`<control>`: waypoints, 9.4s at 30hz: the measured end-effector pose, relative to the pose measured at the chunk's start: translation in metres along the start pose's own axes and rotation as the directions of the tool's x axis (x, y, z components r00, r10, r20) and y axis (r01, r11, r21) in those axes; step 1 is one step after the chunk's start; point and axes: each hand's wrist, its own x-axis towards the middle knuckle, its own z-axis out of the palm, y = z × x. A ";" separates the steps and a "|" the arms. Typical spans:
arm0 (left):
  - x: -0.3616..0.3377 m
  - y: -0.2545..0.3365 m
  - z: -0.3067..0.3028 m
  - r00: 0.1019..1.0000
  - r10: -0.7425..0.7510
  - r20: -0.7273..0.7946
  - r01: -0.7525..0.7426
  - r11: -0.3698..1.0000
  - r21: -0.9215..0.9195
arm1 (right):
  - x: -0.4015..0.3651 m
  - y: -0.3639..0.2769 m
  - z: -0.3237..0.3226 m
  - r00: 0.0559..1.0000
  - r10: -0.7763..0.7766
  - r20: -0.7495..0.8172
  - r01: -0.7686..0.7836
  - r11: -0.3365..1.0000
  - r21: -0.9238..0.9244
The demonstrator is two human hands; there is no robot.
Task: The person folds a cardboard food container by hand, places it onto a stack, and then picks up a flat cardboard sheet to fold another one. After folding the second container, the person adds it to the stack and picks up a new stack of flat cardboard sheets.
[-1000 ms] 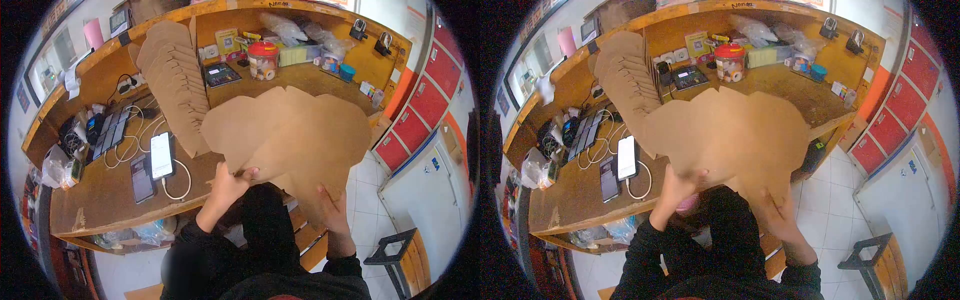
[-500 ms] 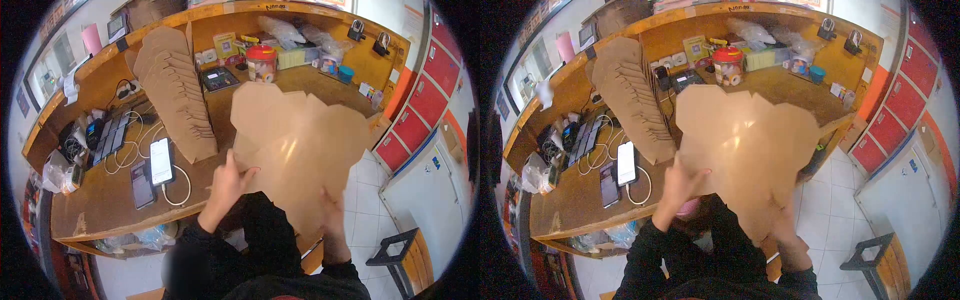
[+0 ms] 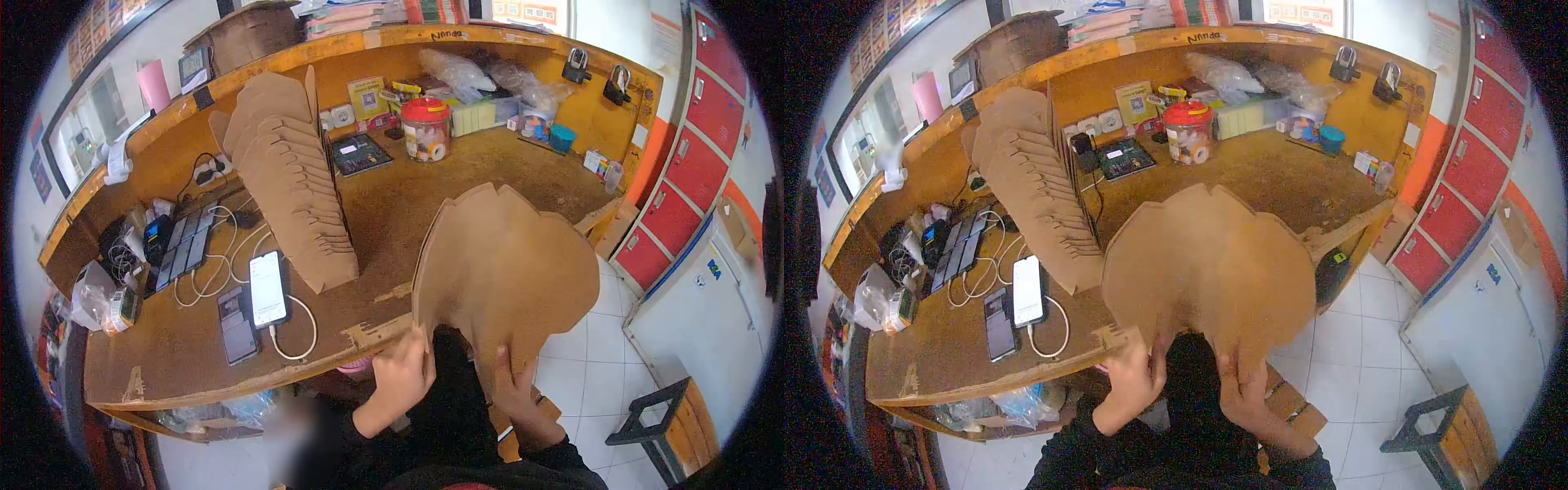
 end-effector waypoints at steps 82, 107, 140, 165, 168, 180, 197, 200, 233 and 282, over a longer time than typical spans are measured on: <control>-0.064 -0.044 0.060 0.608 -0.275 0.745 0.668 -0.330 -0.667 | 0.026 0.054 0.015 0.999 0.042 -0.021 -0.045 0.983 -0.176; -0.014 -0.021 0.034 0.716 -0.442 0.540 0.695 0.380 -0.610 | 0.012 0.040 0.017 0.972 0.165 -0.165 -0.104 0.940 0.325; -0.011 0.008 0.011 0.908 -0.214 0.361 0.417 0.559 -0.717 | -0.001 0.045 0.019 0.975 -0.098 -0.198 0.099 0.995 -0.002; -0.037 -0.074 -0.051 0.630 -0.464 0.623 0.628 -0.168 -0.760 | 0.034 0.079 -0.016 0.909 0.335 0.249 -0.417 0.733 0.537; -0.025 -0.073 -0.058 0.710 -0.509 0.488 0.564 -0.004 -0.826 | 0.030 0.076 -0.011 0.949 0.282 0.144 -0.316 0.809 0.496; -0.037 -0.080 -0.060 0.660 -0.471 0.585 0.547 -0.233 -0.804 | 0.006 0.096 -0.045 0.903 0.375 0.211 -0.430 0.792 0.434; -0.008 -0.102 -0.063 0.978 -0.164 0.131 0.195 0.480 -0.855 | -0.007 0.073 0.006 0.805 0.533 0.261 -0.517 0.415 0.749; -0.021 -0.107 -0.055 0.932 -0.289 0.216 0.298 0.279 -0.913 | -0.015 0.092 -0.003 0.876 0.436 0.206 -0.460 0.625 0.631; -0.043 -0.107 -0.061 0.761 -0.299 0.575 0.489 -0.317 -0.813 | -0.011 0.084 -0.018 0.879 0.455 0.145 -0.464 0.743 0.483; 0.068 -0.057 -0.056 0.819 -0.498 0.285 0.262 -0.117 -0.958 | -0.038 0.099 0.099 0.434 0.152 0.888 -0.830 0.450 0.329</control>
